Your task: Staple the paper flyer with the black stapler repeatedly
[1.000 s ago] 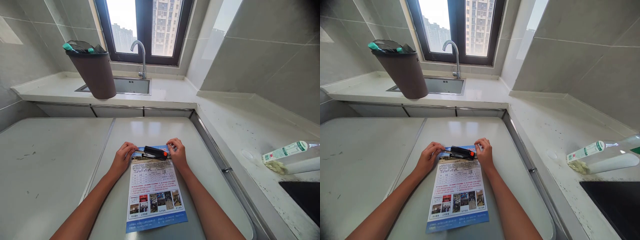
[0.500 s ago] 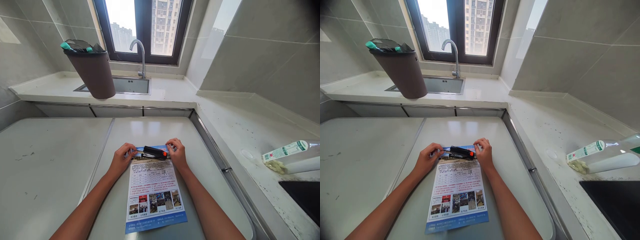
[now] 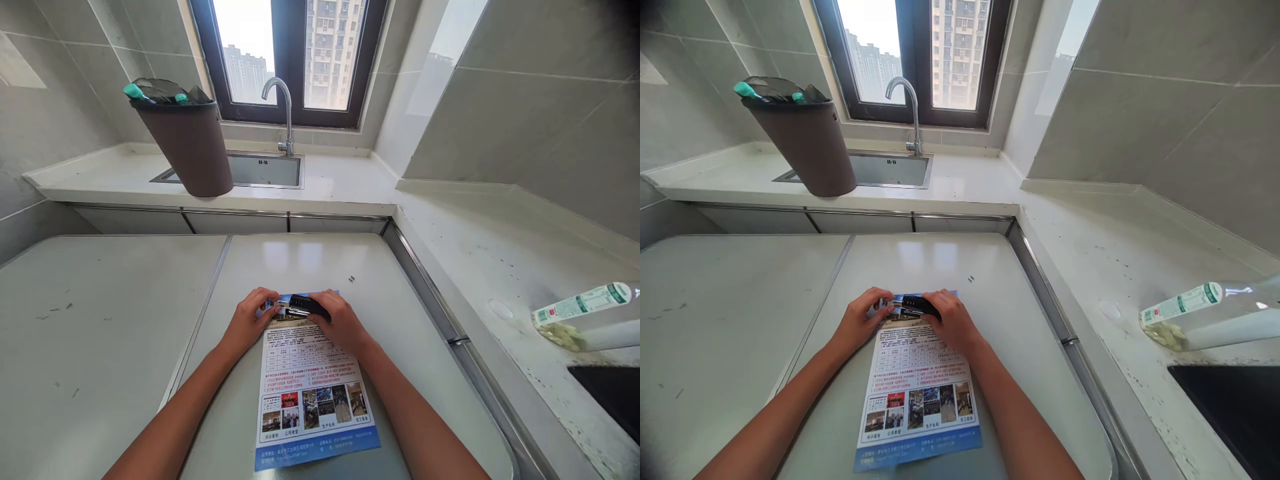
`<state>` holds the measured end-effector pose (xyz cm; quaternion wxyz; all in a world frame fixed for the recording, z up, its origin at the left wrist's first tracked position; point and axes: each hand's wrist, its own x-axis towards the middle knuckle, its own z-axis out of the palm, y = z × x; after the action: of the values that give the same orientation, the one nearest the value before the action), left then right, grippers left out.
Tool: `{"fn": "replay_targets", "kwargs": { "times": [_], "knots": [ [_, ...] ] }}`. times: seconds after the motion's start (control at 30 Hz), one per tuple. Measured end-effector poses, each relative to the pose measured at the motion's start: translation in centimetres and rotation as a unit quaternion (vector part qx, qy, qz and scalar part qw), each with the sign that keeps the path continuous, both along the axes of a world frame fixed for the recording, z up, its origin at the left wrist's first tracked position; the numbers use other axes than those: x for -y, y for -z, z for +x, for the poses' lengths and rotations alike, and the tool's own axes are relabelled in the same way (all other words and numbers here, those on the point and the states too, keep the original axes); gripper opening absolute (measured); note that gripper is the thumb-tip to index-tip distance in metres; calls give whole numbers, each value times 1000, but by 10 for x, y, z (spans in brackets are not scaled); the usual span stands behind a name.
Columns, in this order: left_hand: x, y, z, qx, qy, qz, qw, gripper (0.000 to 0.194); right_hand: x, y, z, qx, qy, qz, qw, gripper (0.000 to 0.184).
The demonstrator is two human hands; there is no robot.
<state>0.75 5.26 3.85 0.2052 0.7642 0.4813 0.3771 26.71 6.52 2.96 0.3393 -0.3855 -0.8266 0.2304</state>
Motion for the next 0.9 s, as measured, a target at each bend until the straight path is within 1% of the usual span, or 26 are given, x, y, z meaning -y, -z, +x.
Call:
{"fn": "replay_targets", "kwargs": {
  "times": [0.07,0.23,0.37,0.5,0.9],
  "knots": [
    [-1,1,-1,-16,11,5,1000,13,0,1,1,1,-3,-2,1000,36],
    [-4,5,-1,-33,29,-5,999,13,0,-2,2,-6,-13,-10,1000,37],
    [-4,7,-2,-33,22,-8,999,17,1,-4,1,-8,-16,-9,1000,37],
    [-5,5,-2,-32,20,-18,999,12,1,-4,1,-2,-15,-14,1000,37],
    [-5,5,-2,-41,33,8,999,12,1,-5,1,-1,-13,-14,1000,36]
  ]
}}
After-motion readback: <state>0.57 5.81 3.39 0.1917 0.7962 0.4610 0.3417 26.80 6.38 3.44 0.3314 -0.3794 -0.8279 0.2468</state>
